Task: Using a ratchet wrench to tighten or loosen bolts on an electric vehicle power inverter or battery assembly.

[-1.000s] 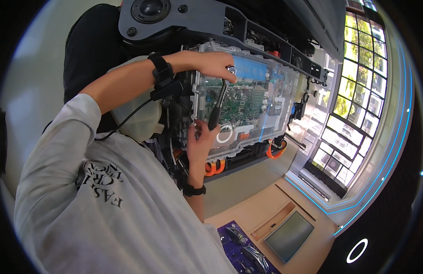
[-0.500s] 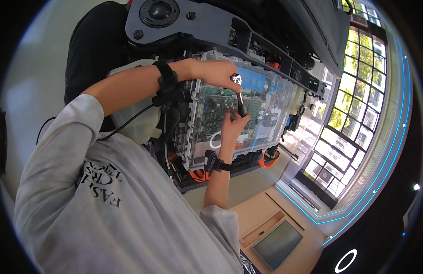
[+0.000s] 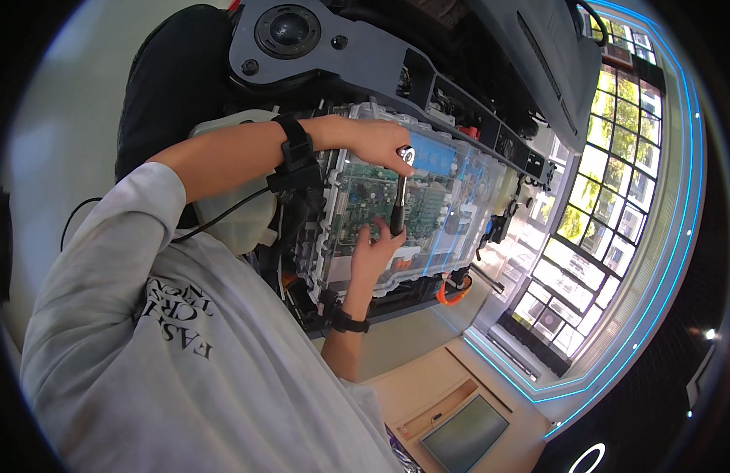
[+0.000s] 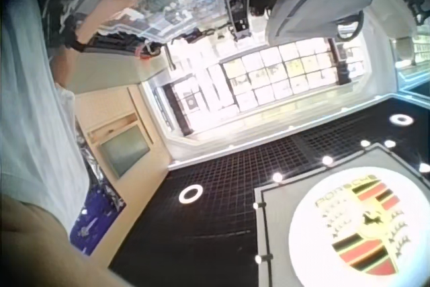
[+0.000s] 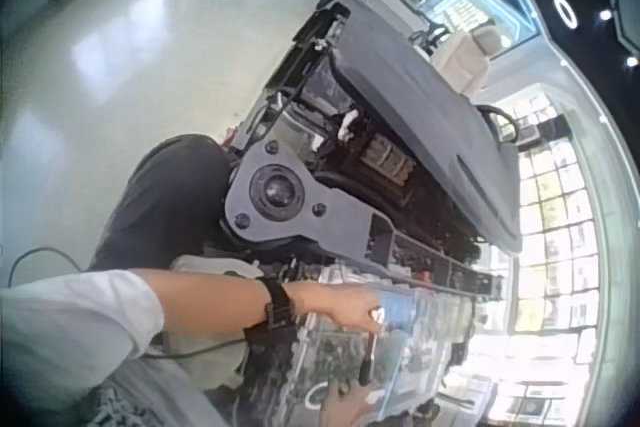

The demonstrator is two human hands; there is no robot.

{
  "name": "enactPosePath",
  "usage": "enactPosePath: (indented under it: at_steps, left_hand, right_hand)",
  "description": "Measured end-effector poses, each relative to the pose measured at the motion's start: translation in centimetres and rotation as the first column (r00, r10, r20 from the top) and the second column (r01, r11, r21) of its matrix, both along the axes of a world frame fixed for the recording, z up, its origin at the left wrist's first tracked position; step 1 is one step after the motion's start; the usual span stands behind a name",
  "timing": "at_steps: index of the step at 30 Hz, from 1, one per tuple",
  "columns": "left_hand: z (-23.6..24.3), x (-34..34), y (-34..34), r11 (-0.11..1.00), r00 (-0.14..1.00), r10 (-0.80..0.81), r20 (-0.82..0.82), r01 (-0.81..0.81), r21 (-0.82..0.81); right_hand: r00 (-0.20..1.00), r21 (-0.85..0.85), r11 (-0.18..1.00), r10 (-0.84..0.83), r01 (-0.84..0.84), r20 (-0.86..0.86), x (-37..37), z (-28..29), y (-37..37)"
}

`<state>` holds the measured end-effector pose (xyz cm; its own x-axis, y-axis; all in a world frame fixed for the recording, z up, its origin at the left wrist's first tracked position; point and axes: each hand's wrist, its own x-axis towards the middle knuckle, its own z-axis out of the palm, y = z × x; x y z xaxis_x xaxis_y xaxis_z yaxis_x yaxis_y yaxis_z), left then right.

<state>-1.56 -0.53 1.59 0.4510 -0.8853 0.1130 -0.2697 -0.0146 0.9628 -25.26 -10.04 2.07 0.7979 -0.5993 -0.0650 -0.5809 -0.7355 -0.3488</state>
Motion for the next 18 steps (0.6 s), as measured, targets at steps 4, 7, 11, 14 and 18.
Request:
enactPosePath:
  at_steps: [4,7,11,14,18]
  left_hand:
    - [0.0,0.8,0.6,0.998,0.996,-0.06,-0.06,0.062,0.023]
    - [-0.2,0.6,0.2,1.0,0.997,-0.027,-0.066,0.026,-0.012]
    - [-1.0,0.3,-0.2,1.0,0.998,-0.013,-0.063,0.011,-0.028]
    - [-0.1,0.3,-0.1,1.0,0.998,-0.01,-0.054,0.011,0.012]
    - [-0.4,0.9,1.4,1.0,0.998,0.009,-0.059,-0.008,0.021]
  right_hand:
    - [0.999,0.089,0.996,-0.008,0.003,0.047,-1.3,2.0,7.3]
    - [0.991,0.178,0.983,0.026,-0.049,0.128,-1.7,2.5,9.4]
    - [0.991,0.268,0.962,-0.083,0.052,0.107,-1.1,3.6,10.1]
    - [0.993,0.245,0.969,-0.045,0.016,0.111,-1.2,2.4,7.1]
    - [0.999,0.039,0.999,0.0,-0.001,0.039,1.2,1.0,5.3]
